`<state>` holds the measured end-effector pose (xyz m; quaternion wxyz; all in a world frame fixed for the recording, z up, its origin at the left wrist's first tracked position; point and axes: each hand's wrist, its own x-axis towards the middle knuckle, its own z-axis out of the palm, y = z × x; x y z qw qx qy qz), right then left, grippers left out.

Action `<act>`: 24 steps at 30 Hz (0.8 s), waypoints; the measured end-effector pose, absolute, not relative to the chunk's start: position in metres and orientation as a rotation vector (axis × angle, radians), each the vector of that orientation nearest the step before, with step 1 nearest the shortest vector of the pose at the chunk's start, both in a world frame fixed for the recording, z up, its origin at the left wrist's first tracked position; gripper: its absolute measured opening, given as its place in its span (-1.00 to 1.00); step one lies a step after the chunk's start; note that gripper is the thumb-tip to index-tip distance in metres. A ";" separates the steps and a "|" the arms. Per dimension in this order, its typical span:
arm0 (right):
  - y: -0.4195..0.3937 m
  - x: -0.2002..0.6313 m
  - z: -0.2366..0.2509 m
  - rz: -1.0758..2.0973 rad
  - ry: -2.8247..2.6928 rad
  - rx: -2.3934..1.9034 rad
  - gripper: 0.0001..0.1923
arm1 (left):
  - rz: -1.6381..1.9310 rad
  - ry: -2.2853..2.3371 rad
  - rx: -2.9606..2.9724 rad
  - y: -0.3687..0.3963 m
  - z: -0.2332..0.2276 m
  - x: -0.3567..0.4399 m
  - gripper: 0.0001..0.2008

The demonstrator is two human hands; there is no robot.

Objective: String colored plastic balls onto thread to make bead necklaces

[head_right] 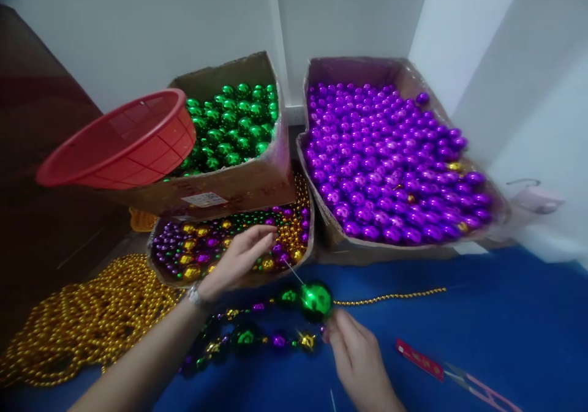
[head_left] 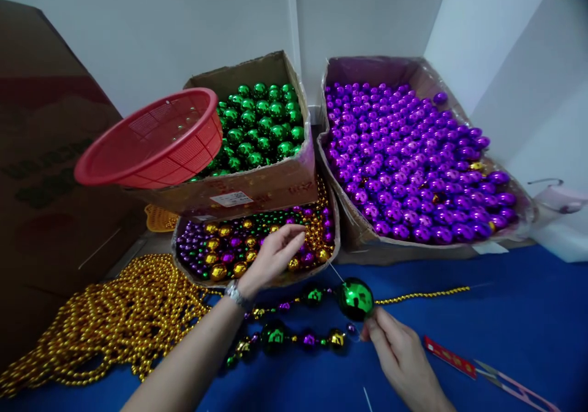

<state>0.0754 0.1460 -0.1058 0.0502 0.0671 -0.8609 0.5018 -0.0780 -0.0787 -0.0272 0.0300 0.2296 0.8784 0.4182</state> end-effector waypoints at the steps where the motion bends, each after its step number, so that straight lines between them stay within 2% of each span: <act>1: 0.147 0.076 -0.107 1.537 -2.618 0.194 -0.70 | 0.919 2.903 0.741 -0.083 -0.031 -0.094 -0.67; 4: 0.147 0.077 -0.110 1.538 -2.607 0.207 -0.71 | 0.510 2.995 0.743 -0.090 -0.046 -0.129 -0.78; 11: 0.146 0.077 -0.110 1.497 -2.594 0.227 -0.71 | 0.233 2.963 0.775 -0.079 -0.069 -0.150 -0.76; 18: 0.143 0.074 -0.111 1.435 -2.575 0.247 -0.71 | 0.387 2.940 0.772 -0.056 -0.067 -0.161 -0.78; 24: 0.144 0.074 -0.113 1.396 -2.604 0.255 -0.72 | 0.865 2.842 0.721 -0.047 -0.060 -0.160 -0.85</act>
